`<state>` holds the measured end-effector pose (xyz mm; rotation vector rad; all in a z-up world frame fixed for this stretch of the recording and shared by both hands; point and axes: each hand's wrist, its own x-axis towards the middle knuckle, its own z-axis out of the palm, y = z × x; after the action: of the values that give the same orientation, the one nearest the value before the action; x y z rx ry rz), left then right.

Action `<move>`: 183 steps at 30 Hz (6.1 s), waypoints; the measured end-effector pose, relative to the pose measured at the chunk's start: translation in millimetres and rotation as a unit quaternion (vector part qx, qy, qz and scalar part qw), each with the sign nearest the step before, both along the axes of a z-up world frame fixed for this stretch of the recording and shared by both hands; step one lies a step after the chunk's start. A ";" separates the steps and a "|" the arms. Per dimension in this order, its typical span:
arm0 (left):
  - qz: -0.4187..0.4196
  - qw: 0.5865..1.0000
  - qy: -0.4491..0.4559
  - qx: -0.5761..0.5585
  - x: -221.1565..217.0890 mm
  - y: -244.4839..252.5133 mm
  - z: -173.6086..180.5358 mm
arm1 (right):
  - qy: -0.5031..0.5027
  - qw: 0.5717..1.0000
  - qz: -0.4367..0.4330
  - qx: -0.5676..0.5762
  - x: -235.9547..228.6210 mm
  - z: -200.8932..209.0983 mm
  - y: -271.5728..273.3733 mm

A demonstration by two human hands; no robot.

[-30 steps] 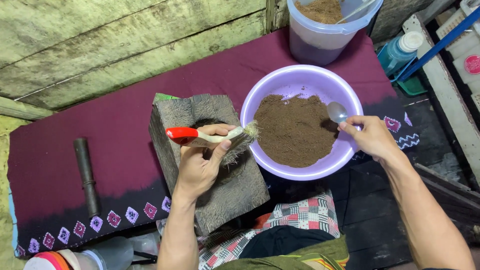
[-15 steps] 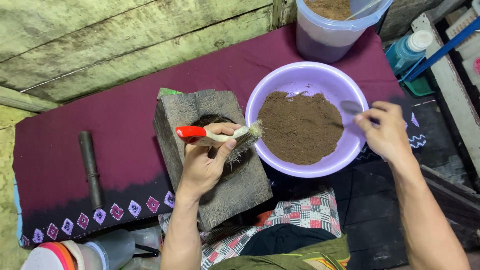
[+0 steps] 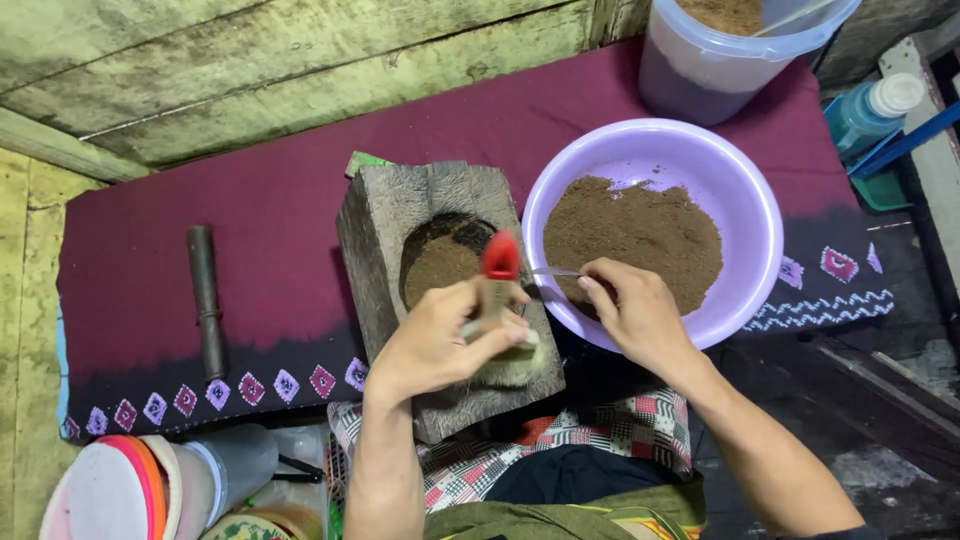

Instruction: Transferring ground powder from a stone mortar into a plastic bowl using a brush, hands, and a spoon.

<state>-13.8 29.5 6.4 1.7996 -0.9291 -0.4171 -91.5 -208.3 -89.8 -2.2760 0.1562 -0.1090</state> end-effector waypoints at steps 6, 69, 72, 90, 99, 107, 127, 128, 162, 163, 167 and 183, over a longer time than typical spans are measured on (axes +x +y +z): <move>0.002 0.973 -0.075 0.217 8.8 -11.7 -15.0 | -0.034 0.999 0.001 0.011 8.1 -11.7 -13.4; 0.458 0.826 -0.312 -0.101 11.2 -9.0 -12.3 | -0.038 0.884 0.311 -0.345 71.9 -6.3 83.6; 0.455 0.832 -0.307 -0.080 10.2 -8.3 -11.5 | -0.062 0.903 0.252 -0.342 90.8 -21.1 80.4; 0.410 0.860 -0.300 0.056 16.5 2.1 -25.2 | -0.070 0.824 0.248 -0.505 83.1 -63.5 96.5; 0.414 0.864 -0.281 0.055 15.2 3.1 -26.6 | 0.039 0.858 0.174 -0.481 25.9 -4.2 109.8; 0.414 0.865 -0.277 0.056 15.7 4.3 -31.4 | 0.143 0.901 0.173 -0.373 12.5 -4.7 102.4; 0.428 0.850 -0.302 0.058 16.2 3.1 -24.2 | -0.090 0.877 0.088 -0.464 111.1 -78.4 130.3; 0.428 0.850 -0.300 0.059 17.2 3.8 -27.4 | -0.064 0.880 0.093 -0.462 106.7 -94.6 127.5; 0.428 0.857 -0.282 0.046 16.5 4.7 -23.8 | -0.079 0.934 0.037 -0.345 107.9 -21.3 134.2; 0.427 0.858 -0.283 0.045 16.9 4.7 -22.9 | -0.080 0.934 0.036 -0.346 109.5 -31.9 133.7; 0.426 0.859 -0.280 0.050 16.6 5.3 -24.2 | -0.071 0.902 0.038 -0.425 101.2 -84.3 132.0; 0.421 0.869 -0.256 0.043 15.3 5.6 -23.7 | 0.107 0.891 0.209 -0.389 31.1 -17.0 114.0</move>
<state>1.5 35.1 -17.3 2.2381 -0.3665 0.6085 -60.4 -94.4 -106.8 -3.0601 -0.3300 0.3768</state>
